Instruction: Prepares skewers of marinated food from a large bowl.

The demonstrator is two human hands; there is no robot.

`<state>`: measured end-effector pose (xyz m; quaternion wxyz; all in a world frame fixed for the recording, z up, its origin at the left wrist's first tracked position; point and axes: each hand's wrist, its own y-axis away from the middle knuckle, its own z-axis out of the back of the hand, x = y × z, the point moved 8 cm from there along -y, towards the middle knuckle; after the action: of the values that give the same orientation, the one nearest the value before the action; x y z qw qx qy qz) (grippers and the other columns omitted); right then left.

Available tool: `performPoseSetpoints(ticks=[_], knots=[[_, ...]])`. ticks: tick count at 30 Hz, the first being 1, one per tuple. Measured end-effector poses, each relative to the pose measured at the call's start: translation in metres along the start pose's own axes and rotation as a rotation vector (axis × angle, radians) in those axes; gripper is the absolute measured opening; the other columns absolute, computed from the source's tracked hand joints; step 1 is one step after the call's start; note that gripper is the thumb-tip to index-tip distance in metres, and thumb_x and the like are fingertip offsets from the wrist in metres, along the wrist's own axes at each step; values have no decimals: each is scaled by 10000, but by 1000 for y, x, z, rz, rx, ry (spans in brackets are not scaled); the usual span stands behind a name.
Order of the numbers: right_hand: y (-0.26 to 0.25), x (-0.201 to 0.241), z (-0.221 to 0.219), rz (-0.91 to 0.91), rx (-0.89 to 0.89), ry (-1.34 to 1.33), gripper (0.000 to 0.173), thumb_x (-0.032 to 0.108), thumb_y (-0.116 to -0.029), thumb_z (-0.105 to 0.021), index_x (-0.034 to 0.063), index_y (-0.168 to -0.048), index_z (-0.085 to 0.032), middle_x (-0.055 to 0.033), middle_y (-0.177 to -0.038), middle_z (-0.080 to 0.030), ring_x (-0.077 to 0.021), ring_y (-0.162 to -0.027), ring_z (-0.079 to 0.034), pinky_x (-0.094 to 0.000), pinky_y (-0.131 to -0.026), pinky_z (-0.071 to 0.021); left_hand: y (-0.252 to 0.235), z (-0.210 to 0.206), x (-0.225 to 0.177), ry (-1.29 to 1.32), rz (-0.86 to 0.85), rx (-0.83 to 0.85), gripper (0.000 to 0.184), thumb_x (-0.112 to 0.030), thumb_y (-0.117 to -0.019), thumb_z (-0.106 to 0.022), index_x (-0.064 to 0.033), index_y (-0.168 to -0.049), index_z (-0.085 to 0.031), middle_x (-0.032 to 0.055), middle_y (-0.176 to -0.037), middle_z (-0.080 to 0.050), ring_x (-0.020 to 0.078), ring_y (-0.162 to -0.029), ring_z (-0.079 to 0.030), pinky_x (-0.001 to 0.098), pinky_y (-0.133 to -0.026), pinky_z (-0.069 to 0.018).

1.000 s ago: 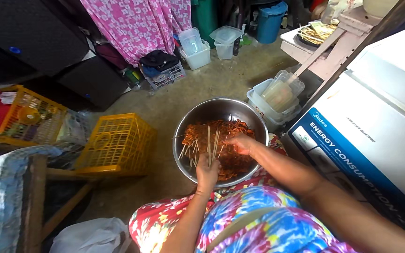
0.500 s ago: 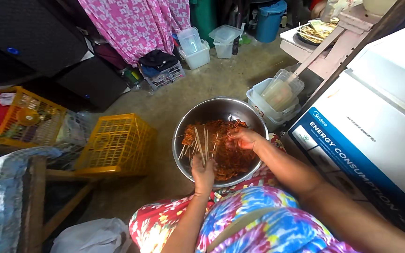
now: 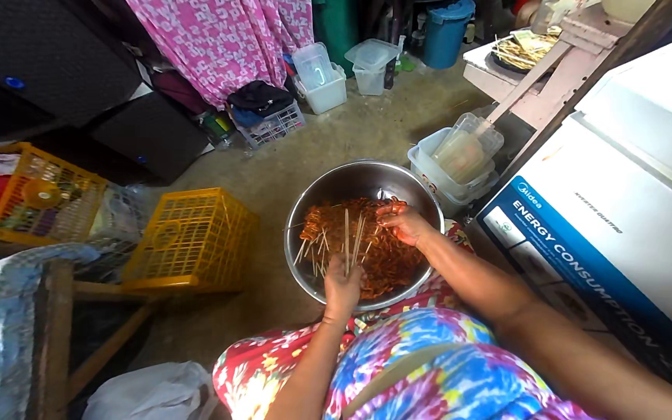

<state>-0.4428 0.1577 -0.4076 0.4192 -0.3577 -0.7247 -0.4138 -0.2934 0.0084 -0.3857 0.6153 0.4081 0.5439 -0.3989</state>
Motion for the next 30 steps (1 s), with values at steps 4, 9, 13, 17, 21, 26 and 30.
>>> performPoseSetpoints(ticks=[4, 9, 13, 17, 21, 26, 30], knots=[[2, 3, 0, 35, -17, 41, 280, -136, -855, -668, -21, -1109, -637, -70, -937, -668, -91, -734, -594, -237, -652, -502, 0, 1, 0, -7, 10, -10, 254, 66, -919, -543, 42, -1171, -528, 26, -735, -661, 89, -573, -649, 231, -522, -554], [2, 2, -3, 12, 20, 61, 238, -129, -868, -665, -14, -1074, -639, -67, -923, -672, -87, -715, -597, -231, -630, -498, 1, 1, 0, -19, 9, -3, 251, 52, -924, -550, 43, -1174, -529, 33, -750, -661, 94, -579, -646, 236, -526, -552], [3, 1, -6, -11, 84, 60, 176, -115, -885, -653, -9, -1025, -648, -55, -876, -675, -100, -717, -611, -253, -653, -517, 1, 1, 0, -44, -6, 7, 262, 37, -916, -559, 51, -1177, -534, 38, -765, -668, 95, -583, -646, 243, -531, -555], [5, 2, -7, -17, 89, 69, 150, -104, -898, -652, -20, -1022, -652, -67, -912, -676, -115, -742, -624, -266, -686, -536, 1, 1, 0, -26, -11, 14, 248, 40, -918, -565, 46, -1164, -536, 32, -767, -666, 92, -584, -645, 240, -534, -555], [5, -1, -8, -75, 101, 48, 157, -100, -923, -616, -28, -1056, -658, -67, -923, -672, -126, -758, -625, -284, -711, -543, 1, 1, -2, -15, -26, 27, 251, 44, -910, -562, 44, -1159, -535, 28, -761, -668, 94, -584, -649, 244, -534, -560], [7, -6, -9, -160, 129, 28, 180, -76, -964, -561, -33, -1117, -645, -79, -960, -660, -143, -785, -633, -308, -738, -560, 0, 1, 1, 5, -17, 29, 249, 45, -911, -560, 39, -1158, -535, 27, -752, -669, 93, -576, -647, 233, -520, -551], [7, -6, -11, -127, 140, 161, 169, -67, -959, -597, -35, -1107, -673, -75, -980, -676, -109, -777, -617, -272, -717, -535, 1, 1, 1, 4, -8, 18, 239, 58, -908, -559, 36, -1144, -538, 23, -747, -666, 86, -570, -641, 230, -517, -547]])
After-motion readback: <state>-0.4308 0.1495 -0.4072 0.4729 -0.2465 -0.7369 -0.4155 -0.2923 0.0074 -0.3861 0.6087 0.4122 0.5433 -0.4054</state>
